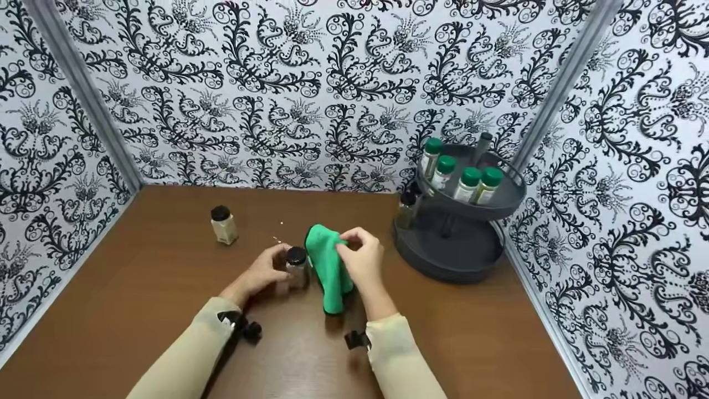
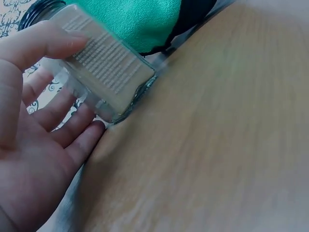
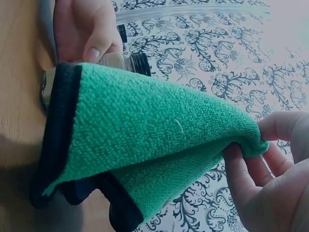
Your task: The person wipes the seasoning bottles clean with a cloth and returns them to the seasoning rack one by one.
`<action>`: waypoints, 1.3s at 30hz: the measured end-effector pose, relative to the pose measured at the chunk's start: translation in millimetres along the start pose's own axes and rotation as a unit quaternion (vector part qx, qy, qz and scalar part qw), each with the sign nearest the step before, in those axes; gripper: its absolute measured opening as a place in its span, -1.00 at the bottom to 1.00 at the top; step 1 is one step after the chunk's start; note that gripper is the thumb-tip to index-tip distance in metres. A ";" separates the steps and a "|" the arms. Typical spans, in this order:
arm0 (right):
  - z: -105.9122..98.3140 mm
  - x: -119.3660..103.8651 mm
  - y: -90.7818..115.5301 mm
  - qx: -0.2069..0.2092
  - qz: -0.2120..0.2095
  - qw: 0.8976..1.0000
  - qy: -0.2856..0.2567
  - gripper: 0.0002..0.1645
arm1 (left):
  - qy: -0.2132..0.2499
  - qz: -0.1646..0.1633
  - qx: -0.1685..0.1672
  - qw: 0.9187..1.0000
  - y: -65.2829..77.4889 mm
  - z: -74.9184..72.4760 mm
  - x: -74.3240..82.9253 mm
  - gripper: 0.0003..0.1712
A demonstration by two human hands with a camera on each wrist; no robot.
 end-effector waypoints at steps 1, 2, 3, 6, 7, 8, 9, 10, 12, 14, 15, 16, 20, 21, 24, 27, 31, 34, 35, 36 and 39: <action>0.1 -0.8 0.4 -0.001 0.000 1.000 0.001 -0.82 | 0.002 -0.001 0.005 1.000 0.5 0.7 0.1 -0.40; 0.2 -0.9 0.6 -0.001 0.000 1.000 0.001 -0.82 | 0.002 -0.002 0.010 1.000 0.9 1.4 0.0 -0.40; 0.2 -0.3 0.5 0.000 -0.001 1.000 0.001 -0.82 | 0.001 -0.001 0.017 1.000 1.2 1.9 0.0 -0.40; -0.1 5.0 -1.5 0.003 -0.008 1.000 -0.003 -0.83 | 0.003 0.001 0.036 0.999 2.2 4.1 0.8 -0.40; -0.3 7.1 -2.3 0.004 -0.010 1.000 -0.005 -0.83 | 0.002 0.002 0.042 0.999 2.6 5.0 1.3 -0.42; -0.4 8.9 -2.9 0.004 -0.014 1.000 -0.007 -0.83 | 0.000 0.004 0.046 0.999 3.3 6.2 2.4 -0.43; -0.3 10.5 -3.3 0.003 -0.018 1.000 -0.009 -0.83 | -0.002 0.004 0.050 0.999 3.9 7.3 3.6 -0.43; -0.2 11.9 -3.5 0.001 -0.021 1.000 -0.011 -0.83 | -0.003 0.003 0.053 0.999 4.8 8.9 5.7 -0.44; 0.7 13.6 -3.2 -0.006 -0.029 0.999 -0.013 -0.84 | -0.005 0.004 0.058 0.998 6.2 11.9 10.4 -0.45; 1.8 14.0 -2.3 -0.012 -0.035 0.999 -0.012 -0.85 | -0.002 0.006 0.064 0.998 7.2 15.2 16.9 -0.46; 2.5 14.1 -1.9 -0.014 -0.038 0.999 -0.012 -0.85 | 0.003 0.006 0.069 0.998 7.4 16.8 20.7 -0.46; 3.2 13.9 -1.4 -0.016 -0.039 0.999 -0.010 -0.86 | 0.008 0.008 0.075 0.997 7.6 18.4 25.1 -0.47; 5.8 12.3 1.6 -0.021 -0.047 0.999 -0.008 -0.87 | 0.018 0.018 0.109 0.994 7.5 23.9 42.9 -0.50; 6.8 12.2 2.2 -0.024 -0.049 0.998 -0.008 -0.87 | 0.015 0.022 0.117 0.993 7.4 25.2 47.1 -0.51; 10.8 10.9 5.3 -0.037 -0.058 0.998 -0.005 -0.88 | -0.010 0.035 0.134 0.990 7.5 28.8 57.6 -0.52; 15.0 9.3 9.0 -0.051 -0.067 0.996 0.001 -0.87 | -0.031 0.045 0.141 0.989 8.0 31.7 65.7 -0.52; 18.6 6.7 13.1 -0.054 -0.070 0.996 0.012 -0.84 | -0.029 0.048 0.148 0.987 8.0 32.2 74.4 -0.52; 20.3 8.2 13.6 -0.065 -0.069 0.995 0.042 -0.83 | -0.019 0.047 0.154 0.987 8.6 31.4 83.6 -0.51; 21.2 9.6 13.7 -0.071 -0.067 0.994 0.053 -0.83 | -0.017 0.047 0.155 0.987 9.2 31.3 87.1 -0.51; 21.9 10.7 13.7 -0.076 -0.064 0.993 0.063 -0.84 | -0.013 0.049 0.155 0.987 9.7 31.2 90.0 -0.50; 22.8 13.6 14.6 -0.082 -0.061 0.992 0.077 -0.83 | 0.002 0.057 0.151 0.987 10.2 31.0 92.5 -0.49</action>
Point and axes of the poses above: each hand's wrist, its own y-axis away from the middle knuckle, its own z-axis out of the palm, x = y × z, the point moved 3 cm from there along -y, towards the middle knuckle, and after that the axes turned 1 degree about -y, right-handed, at the moved point
